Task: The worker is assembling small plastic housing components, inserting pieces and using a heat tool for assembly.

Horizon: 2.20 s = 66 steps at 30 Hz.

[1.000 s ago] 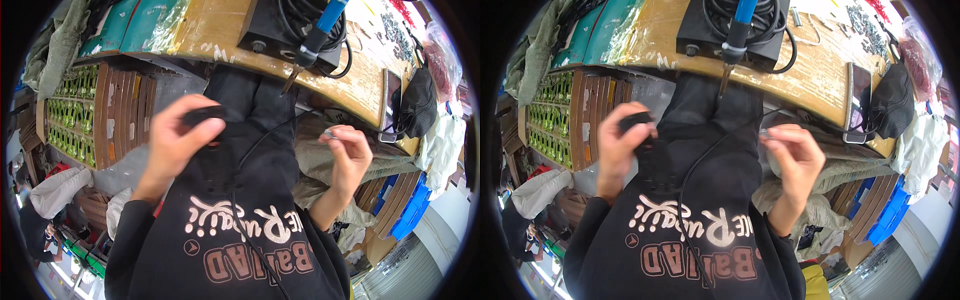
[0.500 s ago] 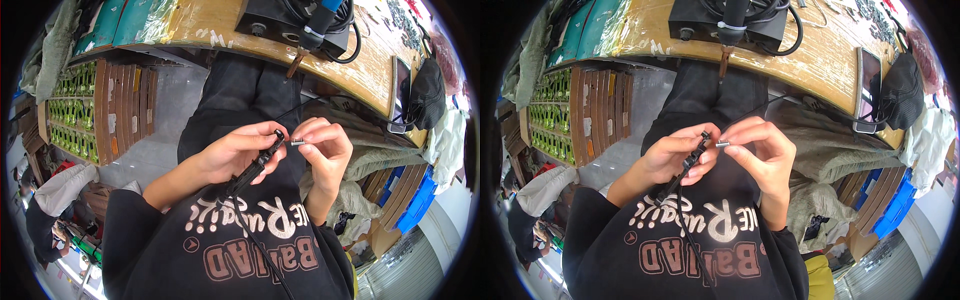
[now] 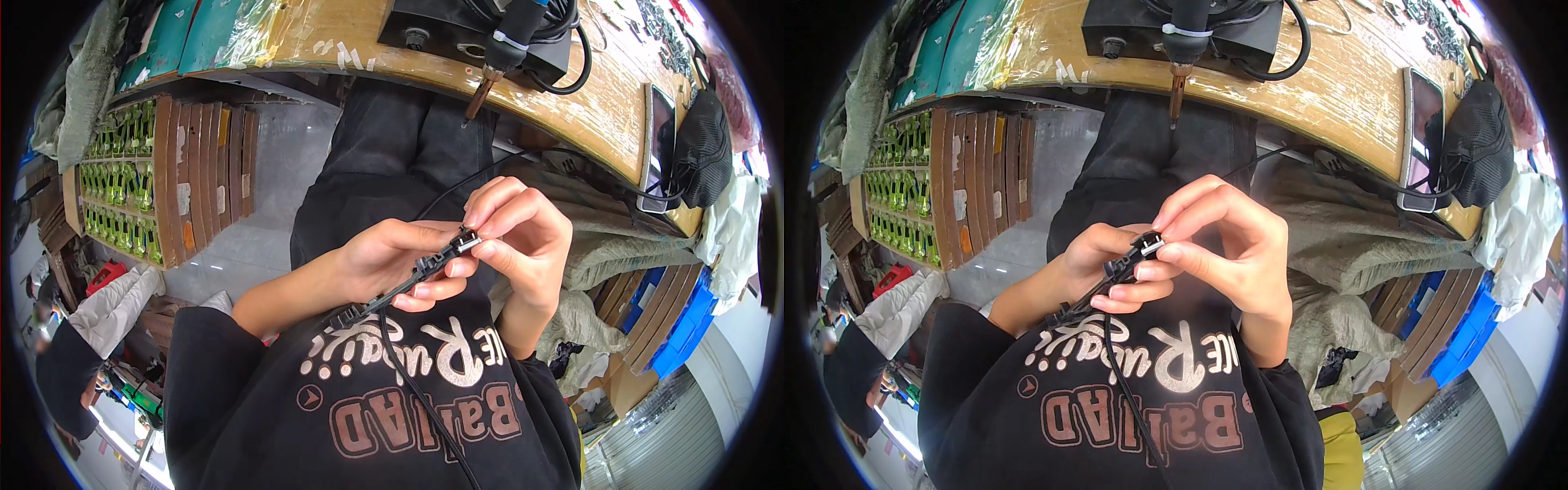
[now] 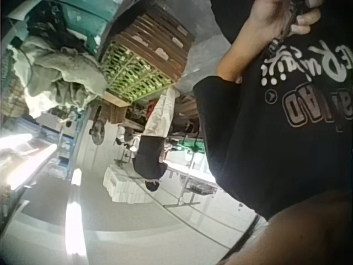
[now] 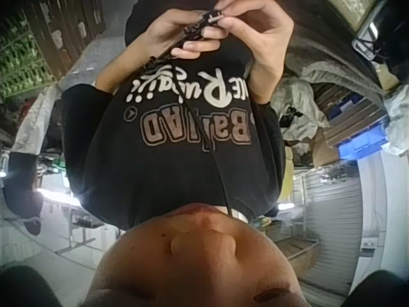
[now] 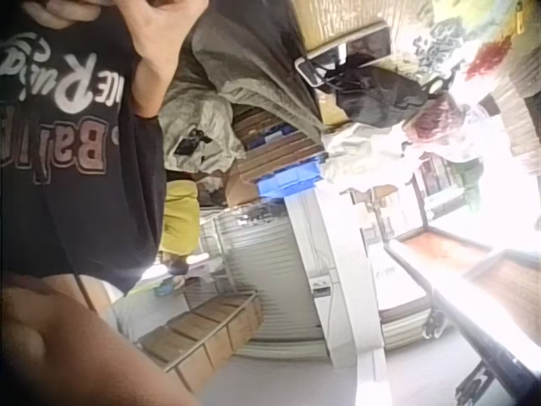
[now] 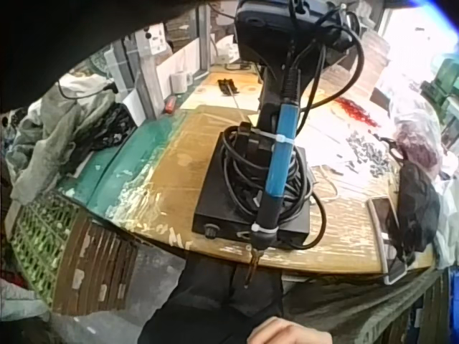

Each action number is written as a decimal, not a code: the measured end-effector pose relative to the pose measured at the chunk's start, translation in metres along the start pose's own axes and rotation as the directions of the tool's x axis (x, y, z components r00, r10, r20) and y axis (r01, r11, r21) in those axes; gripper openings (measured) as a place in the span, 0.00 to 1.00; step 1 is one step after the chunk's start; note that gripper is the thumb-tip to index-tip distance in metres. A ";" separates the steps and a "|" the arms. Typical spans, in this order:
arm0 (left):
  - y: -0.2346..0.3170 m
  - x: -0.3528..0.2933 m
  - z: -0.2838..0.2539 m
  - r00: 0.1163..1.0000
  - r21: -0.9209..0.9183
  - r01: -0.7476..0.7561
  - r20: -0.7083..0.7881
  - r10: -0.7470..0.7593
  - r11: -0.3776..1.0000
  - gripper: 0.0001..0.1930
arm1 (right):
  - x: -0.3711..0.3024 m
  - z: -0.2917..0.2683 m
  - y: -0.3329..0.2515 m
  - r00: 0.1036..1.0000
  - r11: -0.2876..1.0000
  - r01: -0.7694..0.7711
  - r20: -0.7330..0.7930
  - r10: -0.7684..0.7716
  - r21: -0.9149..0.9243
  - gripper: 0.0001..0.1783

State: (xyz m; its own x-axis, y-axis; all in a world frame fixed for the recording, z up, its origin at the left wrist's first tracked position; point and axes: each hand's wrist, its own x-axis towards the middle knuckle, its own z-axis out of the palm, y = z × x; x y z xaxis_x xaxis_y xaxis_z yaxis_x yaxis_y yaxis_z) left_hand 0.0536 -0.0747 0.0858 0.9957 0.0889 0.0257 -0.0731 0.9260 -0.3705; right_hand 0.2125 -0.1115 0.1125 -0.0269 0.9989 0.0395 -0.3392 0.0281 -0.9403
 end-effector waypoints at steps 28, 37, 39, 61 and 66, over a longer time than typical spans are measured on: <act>0.001 0.002 -0.002 0.999 -0.009 0.015 -0.050 -0.016 1.000 0.11 | -0.007 0.003 -0.007 0.990 0.966 -0.004 -0.139 -0.033 -0.257 0.06; 0.003 -0.002 -0.005 0.997 -0.028 -0.002 -0.081 0.000 1.000 0.11 | -0.006 0.006 -0.008 0.987 0.952 -0.051 -0.162 0.001 -0.302 0.06; 0.003 -0.002 -0.004 0.996 -0.032 0.002 -0.088 -0.004 0.999 0.11 | -0.005 0.007 -0.010 0.987 0.955 -0.062 -0.159 0.017 -0.288 0.06; 0.005 0.000 -0.011 0.999 -0.068 0.013 0.037 -0.010 0.998 0.12 | -0.004 0.006 -0.006 0.988 0.948 0.028 -0.132 -0.073 -0.316 0.07; 0.004 0.001 -0.011 0.999 -0.060 0.017 0.041 -0.014 0.998 0.12 | -0.005 0.006 -0.004 0.986 0.945 0.043 -0.138 -0.093 -0.325 0.08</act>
State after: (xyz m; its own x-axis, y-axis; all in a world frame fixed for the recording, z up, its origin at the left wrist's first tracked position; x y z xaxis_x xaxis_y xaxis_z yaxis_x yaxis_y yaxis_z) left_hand 0.0553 -0.0747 0.0736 0.9935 0.0907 0.0688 -0.0531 0.9036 -0.4252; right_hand 0.2082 -0.1167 0.1176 0.1345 0.9877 0.0795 -0.0158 0.0823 -0.9965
